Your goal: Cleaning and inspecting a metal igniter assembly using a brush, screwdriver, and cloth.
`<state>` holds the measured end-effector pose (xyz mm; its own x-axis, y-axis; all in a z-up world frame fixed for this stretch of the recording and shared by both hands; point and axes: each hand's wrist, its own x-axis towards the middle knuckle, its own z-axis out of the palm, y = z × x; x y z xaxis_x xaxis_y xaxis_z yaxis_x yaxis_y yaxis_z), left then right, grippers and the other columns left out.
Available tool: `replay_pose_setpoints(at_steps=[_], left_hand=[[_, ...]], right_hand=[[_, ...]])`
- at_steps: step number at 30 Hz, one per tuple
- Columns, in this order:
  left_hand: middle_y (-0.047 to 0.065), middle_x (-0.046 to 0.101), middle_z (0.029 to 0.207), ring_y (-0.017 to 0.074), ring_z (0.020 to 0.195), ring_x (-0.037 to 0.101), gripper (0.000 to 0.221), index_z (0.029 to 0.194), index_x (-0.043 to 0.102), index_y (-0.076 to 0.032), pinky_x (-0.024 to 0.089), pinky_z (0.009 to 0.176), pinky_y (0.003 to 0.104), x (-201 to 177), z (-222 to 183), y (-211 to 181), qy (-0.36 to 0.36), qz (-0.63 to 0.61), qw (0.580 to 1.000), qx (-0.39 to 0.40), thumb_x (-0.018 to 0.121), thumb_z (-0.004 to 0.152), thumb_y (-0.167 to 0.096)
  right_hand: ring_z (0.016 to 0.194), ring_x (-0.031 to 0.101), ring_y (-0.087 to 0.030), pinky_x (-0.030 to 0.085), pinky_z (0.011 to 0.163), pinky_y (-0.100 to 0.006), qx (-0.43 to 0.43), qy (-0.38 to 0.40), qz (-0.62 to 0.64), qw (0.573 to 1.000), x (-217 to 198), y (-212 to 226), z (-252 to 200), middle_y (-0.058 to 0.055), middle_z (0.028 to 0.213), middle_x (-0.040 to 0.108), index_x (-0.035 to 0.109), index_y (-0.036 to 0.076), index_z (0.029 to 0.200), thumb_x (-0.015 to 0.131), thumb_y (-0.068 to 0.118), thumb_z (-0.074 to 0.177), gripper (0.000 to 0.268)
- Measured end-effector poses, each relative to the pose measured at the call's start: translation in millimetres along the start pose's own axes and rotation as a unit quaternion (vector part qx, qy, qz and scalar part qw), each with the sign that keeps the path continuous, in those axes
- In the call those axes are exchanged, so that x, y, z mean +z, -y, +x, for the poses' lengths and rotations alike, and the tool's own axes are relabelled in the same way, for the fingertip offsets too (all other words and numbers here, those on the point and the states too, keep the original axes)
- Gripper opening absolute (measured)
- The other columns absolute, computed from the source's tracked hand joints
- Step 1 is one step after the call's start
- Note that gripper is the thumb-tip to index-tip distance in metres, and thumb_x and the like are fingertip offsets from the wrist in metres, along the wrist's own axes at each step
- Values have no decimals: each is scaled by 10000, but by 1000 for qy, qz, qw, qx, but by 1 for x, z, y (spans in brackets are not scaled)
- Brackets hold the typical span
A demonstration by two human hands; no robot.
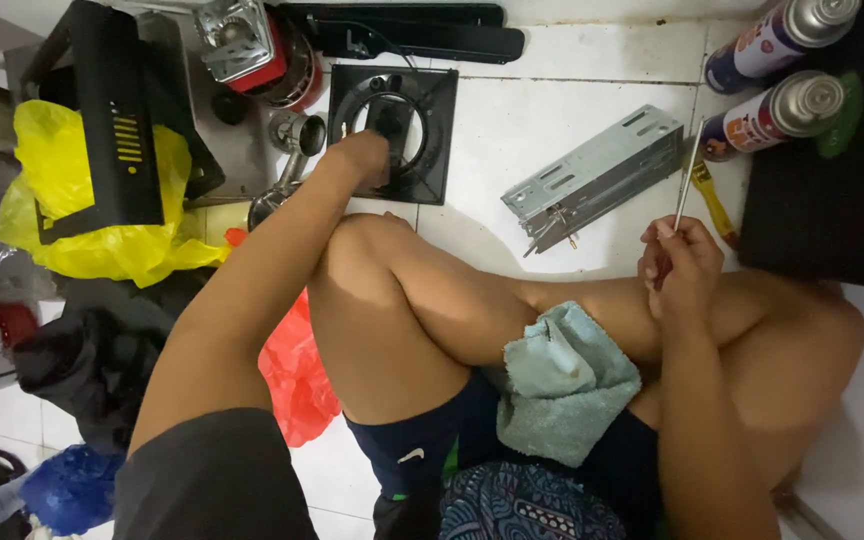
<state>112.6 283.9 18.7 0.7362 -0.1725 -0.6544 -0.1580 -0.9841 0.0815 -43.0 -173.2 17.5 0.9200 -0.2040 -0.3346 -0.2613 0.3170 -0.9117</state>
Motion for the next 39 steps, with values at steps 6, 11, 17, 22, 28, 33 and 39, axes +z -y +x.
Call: replay_pose_setpoints(at_steps=[6,11,17,22,28,33,39], left_hand=[[270,752,974,423,935,737,237,996,763,77,602,829,488,6,6,10,61,-25,996,-54,772,796,-50],[260,751,1007,448,995,718,250,1036,782,50,591,854,511,24,15,30,32,-43,998,-37,747,824,-79],[220,766,980,419,963,734,249,1035,802,-30,600,843,481,13,2,28,22,-66,997,-28,795,799,-109],[141,776,952,375,956,736,213,989,818,-121,605,827,462,-4,-21,19,-31,-138,988,-66,789,778,-118],[179,773,950,395,956,735,218,1037,800,-65,600,859,467,-12,-43,22,-106,-208,970,-64,773,824,-105],[100,684,706,279,703,696,203,900,792,-180,545,725,416,-8,-91,31,-453,-381,797,-121,718,959,-359],[208,730,828,375,844,723,191,961,801,-86,547,753,420,45,-167,-14,-606,-359,705,-78,702,1009,-242]], right_hand=[[432,455,-65,368,397,-200,-19,3,3,1000,-4,-8,2,-91,862,610,582,70,1088,614,131,1075,70],[435,450,-68,357,395,-199,-15,12,1,1000,-3,-5,0,-90,862,608,582,71,1103,621,146,1060,95],[441,457,-46,351,391,-183,-10,18,-3,1000,-5,-7,2,-67,869,610,574,78,1114,621,151,1055,105],[447,462,-77,355,401,-200,-1,15,0,1000,-4,-5,2,-89,871,611,585,61,1124,619,113,1059,90],[447,454,-85,331,399,-209,1,11,-21,1000,-5,-9,3,-92,852,604,585,55,1113,633,142,1059,113],[457,481,-84,341,374,-206,12,22,-32,999,-8,-11,8,-77,856,612,583,72,1119,644,154,1043,128],[430,464,-136,337,345,-259,10,57,-165,985,9,-5,-2,-91,780,606,618,27,1102,605,111,1068,91]])
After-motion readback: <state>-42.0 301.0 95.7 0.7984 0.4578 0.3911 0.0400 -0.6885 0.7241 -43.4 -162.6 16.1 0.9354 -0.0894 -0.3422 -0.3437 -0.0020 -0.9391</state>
